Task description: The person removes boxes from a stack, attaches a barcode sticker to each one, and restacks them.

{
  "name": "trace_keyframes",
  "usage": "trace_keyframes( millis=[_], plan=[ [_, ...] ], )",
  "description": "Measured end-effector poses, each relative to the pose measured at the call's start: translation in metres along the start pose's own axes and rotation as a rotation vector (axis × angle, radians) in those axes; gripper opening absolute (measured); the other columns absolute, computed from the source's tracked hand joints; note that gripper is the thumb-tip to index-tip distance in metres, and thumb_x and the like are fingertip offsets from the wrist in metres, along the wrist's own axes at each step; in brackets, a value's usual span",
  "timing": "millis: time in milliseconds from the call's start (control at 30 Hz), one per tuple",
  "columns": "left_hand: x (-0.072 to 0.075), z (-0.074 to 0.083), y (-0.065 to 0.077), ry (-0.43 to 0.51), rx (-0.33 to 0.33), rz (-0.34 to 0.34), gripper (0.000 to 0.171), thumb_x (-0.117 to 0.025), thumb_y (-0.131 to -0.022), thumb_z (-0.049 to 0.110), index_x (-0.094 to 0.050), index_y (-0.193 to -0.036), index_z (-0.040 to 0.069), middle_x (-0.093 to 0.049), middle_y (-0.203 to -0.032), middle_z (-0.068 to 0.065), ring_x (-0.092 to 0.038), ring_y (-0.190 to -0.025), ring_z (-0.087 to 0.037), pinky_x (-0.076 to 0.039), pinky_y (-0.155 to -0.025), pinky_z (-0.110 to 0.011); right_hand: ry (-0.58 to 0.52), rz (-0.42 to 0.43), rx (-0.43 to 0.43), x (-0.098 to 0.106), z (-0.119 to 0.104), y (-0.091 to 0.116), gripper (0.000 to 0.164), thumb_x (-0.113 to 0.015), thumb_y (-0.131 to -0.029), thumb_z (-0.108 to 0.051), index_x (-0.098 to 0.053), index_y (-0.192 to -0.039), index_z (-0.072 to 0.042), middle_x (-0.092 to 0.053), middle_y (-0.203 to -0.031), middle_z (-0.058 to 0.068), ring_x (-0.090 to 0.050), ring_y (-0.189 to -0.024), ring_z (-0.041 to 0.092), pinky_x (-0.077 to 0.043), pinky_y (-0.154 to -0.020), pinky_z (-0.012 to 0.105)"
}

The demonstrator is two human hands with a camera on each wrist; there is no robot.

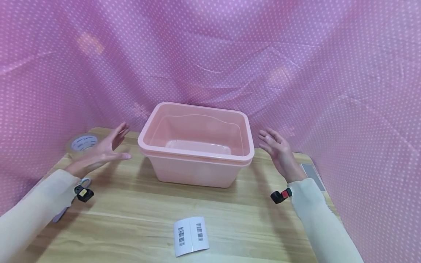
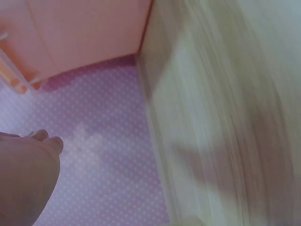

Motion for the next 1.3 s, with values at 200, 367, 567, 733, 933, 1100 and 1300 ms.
trace_keyframes(
  millis=[200, 367, 567, 733, 933, 1100, 1300],
  plan=[
    [-0.008, 0.010, -0.001, 0.056, -0.009, -0.035, 0.116, -0.076, -0.089, 0.019, 0.013, -0.162, 0.028, 0.003, -0.173, -0.001, 0.002, -0.160, -0.031, -0.005, -0.130, -0.059, -0.094, 0.030, 0.001, -0.009, -0.003, -0.004, 0.070, -0.046, -0.107, -0.014, -0.004, -0.156, 0.012, -0.057, -0.135, 0.002, -0.058, -0.130, 0.015, -0.049, -0.111, 0.024],
    [-0.014, 0.015, -0.002, 0.064, 0.004, -0.052, 0.113, -0.076, -0.089, 0.024, 0.010, -0.162, 0.029, 0.000, -0.174, -0.002, 0.000, -0.161, -0.032, -0.006, -0.129, -0.061, -0.088, 0.061, -0.020, -0.017, -0.004, -0.007, 0.067, -0.050, -0.105, -0.014, -0.013, -0.154, 0.014, -0.062, -0.129, 0.002, -0.064, -0.120, 0.013, -0.054, -0.104, 0.021],
    [-0.021, 0.020, -0.004, 0.058, -0.013, -0.049, 0.112, -0.076, -0.088, 0.024, 0.006, -0.163, 0.027, -0.005, -0.174, -0.001, -0.003, -0.161, -0.031, -0.007, -0.129, -0.061, -0.073, 0.074, -0.044, -0.023, -0.003, -0.008, 0.036, -0.051, -0.105, -0.013, -0.041, -0.138, 0.000, -0.063, -0.125, 0.004, -0.066, -0.111, 0.011, -0.056, -0.098, 0.020],
    [-0.024, 0.024, -0.008, 0.047, -0.027, -0.043, 0.114, -0.079, -0.086, 0.026, 0.005, -0.164, 0.024, -0.011, -0.173, -0.004, -0.006, -0.160, -0.033, -0.009, -0.129, -0.061, -0.056, 0.089, -0.045, -0.025, -0.005, -0.009, 0.028, -0.052, -0.105, -0.014, -0.047, -0.131, -0.005, -0.066, -0.119, 0.002, -0.067, -0.106, 0.010, -0.057, -0.095, 0.020],
    [-0.028, 0.027, -0.011, 0.025, -0.050, -0.032, 0.115, -0.081, -0.084, 0.025, 0.001, -0.164, 0.012, -0.016, -0.171, -0.014, -0.013, -0.158, -0.040, -0.013, -0.128, -0.062, -0.053, 0.120, -0.051, -0.031, -0.006, -0.011, 0.036, -0.055, -0.102, -0.007, -0.045, -0.134, 0.004, -0.071, -0.107, 0.000, -0.069, -0.094, 0.008, -0.059, -0.086, 0.018],
    [-0.032, 0.027, -0.012, 0.018, -0.056, -0.019, 0.108, -0.080, -0.085, 0.026, -0.008, -0.163, 0.010, -0.017, -0.171, -0.014, -0.016, -0.158, -0.038, -0.015, -0.128, -0.061, -0.024, 0.142, -0.071, -0.034, -0.006, -0.014, 0.049, -0.054, -0.102, -0.005, -0.035, -0.142, 0.014, -0.071, -0.103, -0.002, -0.068, -0.089, 0.006, -0.059, -0.083, 0.016],
    [-0.036, 0.028, -0.013, 0.037, -0.071, -0.008, 0.098, -0.080, -0.086, 0.025, -0.019, -0.163, 0.015, -0.025, -0.169, -0.009, -0.023, -0.156, -0.035, -0.019, -0.129, -0.058, 0.017, 0.170, -0.108, -0.035, -0.008, -0.016, 0.057, -0.060, -0.100, -0.010, -0.034, -0.144, 0.013, -0.069, -0.106, -0.004, -0.069, -0.090, 0.005, -0.058, -0.084, 0.015]
  ],
)
Point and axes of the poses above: each hand's wrist, its own y-axis away from the middle knuckle, its own x-axis out of the back of the hand, z = x × y, the point moved 4 cm from there along -y, towards the middle knuckle
